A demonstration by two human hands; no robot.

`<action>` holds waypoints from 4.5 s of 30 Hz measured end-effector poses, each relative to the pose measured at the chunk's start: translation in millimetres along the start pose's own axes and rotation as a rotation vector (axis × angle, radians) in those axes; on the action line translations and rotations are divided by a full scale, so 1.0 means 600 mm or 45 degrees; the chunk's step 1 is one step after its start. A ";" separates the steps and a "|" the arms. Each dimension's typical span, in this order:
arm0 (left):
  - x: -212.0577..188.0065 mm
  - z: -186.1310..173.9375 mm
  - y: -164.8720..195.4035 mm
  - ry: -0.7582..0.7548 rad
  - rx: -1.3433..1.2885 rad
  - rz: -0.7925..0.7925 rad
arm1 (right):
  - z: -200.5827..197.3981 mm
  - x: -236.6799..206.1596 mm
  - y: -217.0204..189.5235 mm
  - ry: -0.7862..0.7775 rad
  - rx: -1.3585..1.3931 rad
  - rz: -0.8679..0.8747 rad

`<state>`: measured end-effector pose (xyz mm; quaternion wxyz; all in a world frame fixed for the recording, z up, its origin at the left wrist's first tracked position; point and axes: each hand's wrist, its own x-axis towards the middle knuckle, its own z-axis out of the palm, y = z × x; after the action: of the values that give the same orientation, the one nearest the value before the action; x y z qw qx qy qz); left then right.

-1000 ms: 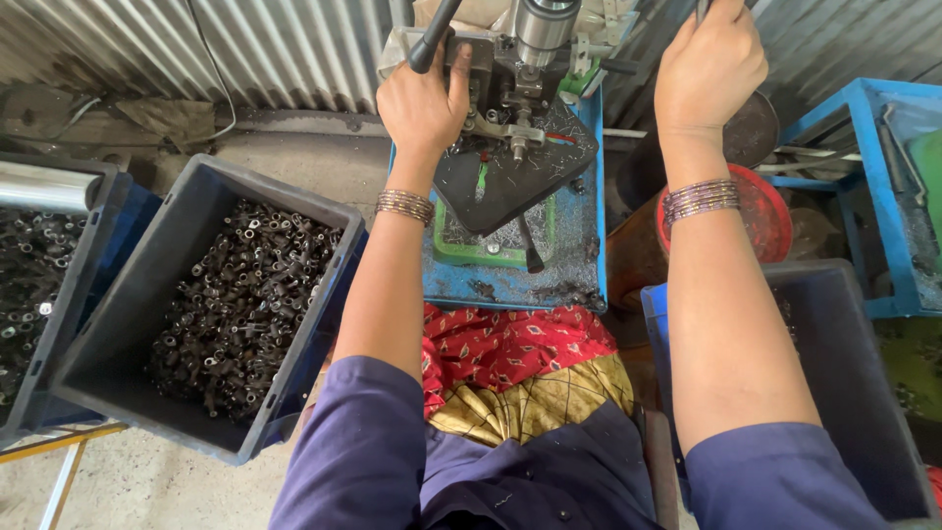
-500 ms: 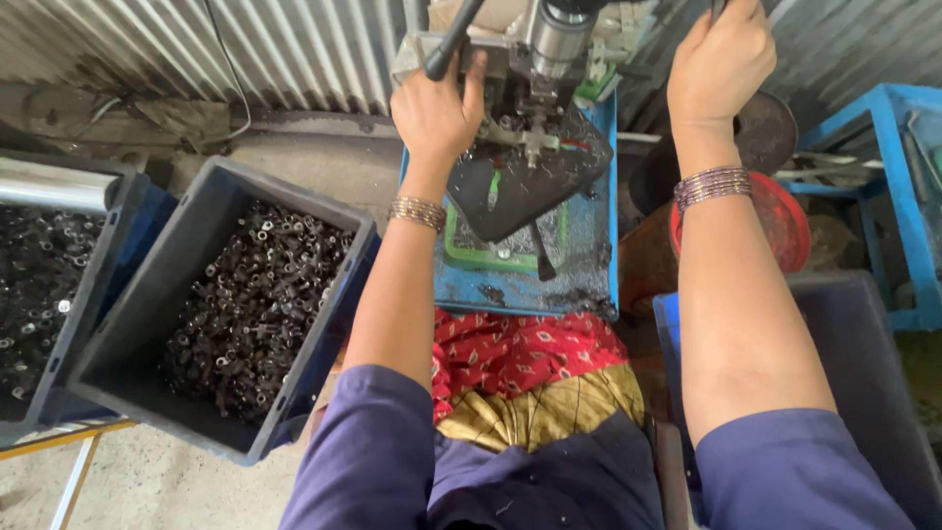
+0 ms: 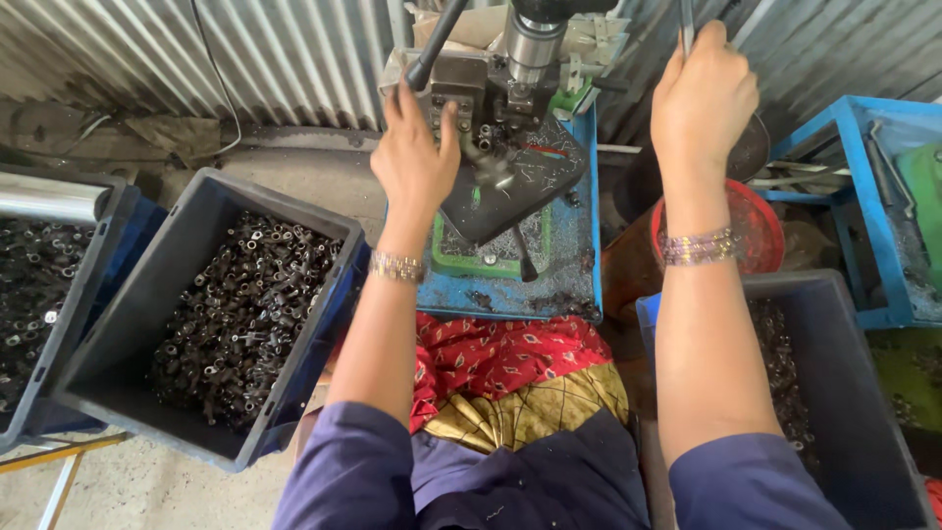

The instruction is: The person sits at a bench-top tapping machine and processes small black metal fittings one at a time. They place a fitting into the machine jig, pull the lever to tap it, then drop the finished part into a bin beside them, repeating the cycle continuously.

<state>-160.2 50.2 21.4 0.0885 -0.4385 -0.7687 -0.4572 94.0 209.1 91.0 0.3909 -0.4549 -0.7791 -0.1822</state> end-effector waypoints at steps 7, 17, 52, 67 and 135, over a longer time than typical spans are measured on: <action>-0.124 0.040 0.063 0.308 -0.295 0.179 | -0.082 0.016 -0.017 -0.059 -0.039 -0.074; -0.050 0.247 0.079 -0.090 -2.577 -0.963 | -0.074 0.021 -0.019 -0.067 -0.034 -0.093; -0.263 0.073 0.007 0.216 -0.365 -0.101 | -0.062 0.012 0.008 0.029 -0.026 -0.221; -0.092 0.282 0.076 0.106 -2.066 -0.926 | -0.093 0.019 -0.025 -0.045 0.014 -0.085; 0.078 0.077 -0.051 0.116 0.231 0.384 | 0.035 -0.003 0.019 0.179 -0.187 -0.122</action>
<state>-199.0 107.9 1.0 0.2299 -0.5179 -0.7276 -0.3867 94.9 227.5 75.8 0.4010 -0.4307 -0.7552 -0.2887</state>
